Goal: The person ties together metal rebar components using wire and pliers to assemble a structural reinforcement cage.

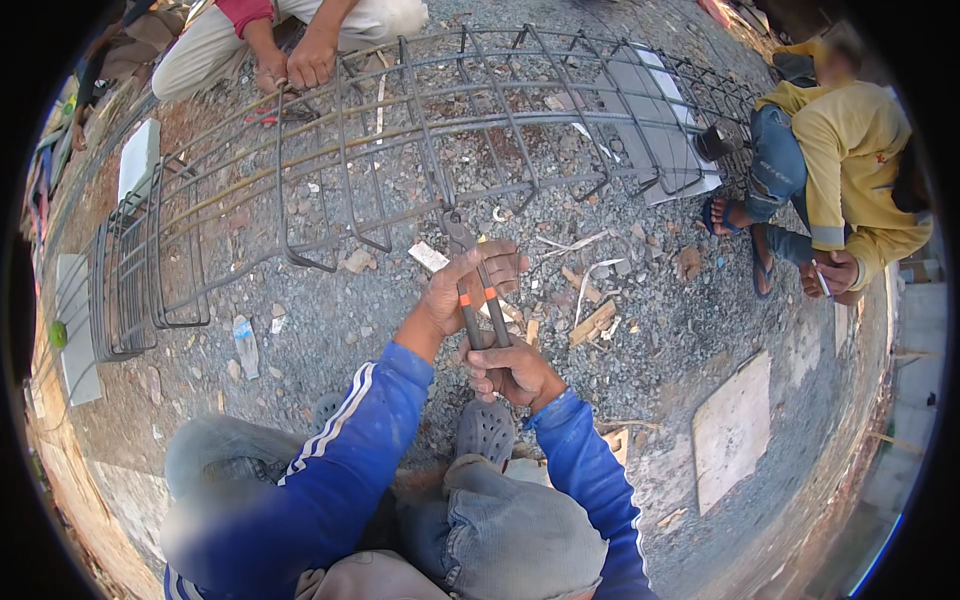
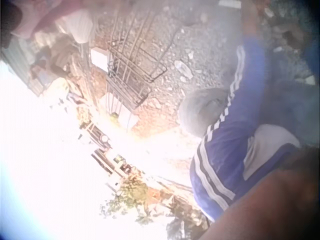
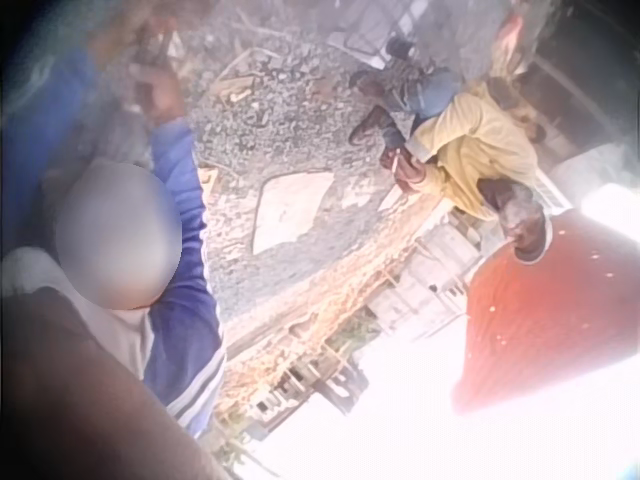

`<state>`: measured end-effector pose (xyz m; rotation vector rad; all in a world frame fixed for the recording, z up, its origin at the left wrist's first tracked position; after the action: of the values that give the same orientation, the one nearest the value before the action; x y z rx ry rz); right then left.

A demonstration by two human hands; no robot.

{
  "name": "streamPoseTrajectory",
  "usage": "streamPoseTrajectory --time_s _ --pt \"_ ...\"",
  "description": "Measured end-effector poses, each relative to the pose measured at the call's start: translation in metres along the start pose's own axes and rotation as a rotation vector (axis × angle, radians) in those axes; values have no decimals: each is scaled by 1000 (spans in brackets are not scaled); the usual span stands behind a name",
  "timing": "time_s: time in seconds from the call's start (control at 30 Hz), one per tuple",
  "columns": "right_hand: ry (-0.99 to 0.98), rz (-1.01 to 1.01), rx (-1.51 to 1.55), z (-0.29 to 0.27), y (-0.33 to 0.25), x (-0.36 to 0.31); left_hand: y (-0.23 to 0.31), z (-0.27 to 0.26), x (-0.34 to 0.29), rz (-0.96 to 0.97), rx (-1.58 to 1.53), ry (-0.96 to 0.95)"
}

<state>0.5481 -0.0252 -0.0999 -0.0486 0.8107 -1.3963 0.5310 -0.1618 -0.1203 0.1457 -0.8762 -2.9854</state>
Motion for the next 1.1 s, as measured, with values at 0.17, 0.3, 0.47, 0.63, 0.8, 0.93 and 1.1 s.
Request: streamPoseTrajectory --time_s 0.17,0.3,0.47,0.63,0.8,0.93,1.1 --pt "124 43 -148 -15 0 -10 -13 11 4 -63 -396 -120" --pt "890 -271 -1159 28 -15 -28 -9 19 2 -62 -256 167" --pt "1138 -535 -1579 8 -15 -9 -16 18 15 1 -309 273" --pt "813 -273 -1350 5 -36 -28 -10 36 6 15 -31 554" --pt "344 -24 -681 -2 -49 -33 -8 45 -5 47 -161 316" --pt "365 53 -339 -1 -28 -18 -7 21 -9 -11 37 283" --pt "473 40 -411 14 -9 -5 -4 19 -13 -94 -126 147"
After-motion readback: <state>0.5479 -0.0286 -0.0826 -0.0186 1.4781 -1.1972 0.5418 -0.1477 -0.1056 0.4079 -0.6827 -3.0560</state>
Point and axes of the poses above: each hand's wrist, its own x-axis towards the middle knuckle, its own z-axis out of the palm, y = z × x, the point moved 4 cm from there along x, towards the middle knuckle, and after that the axes turned 8 degrees about -y, right-handed, at the moved point
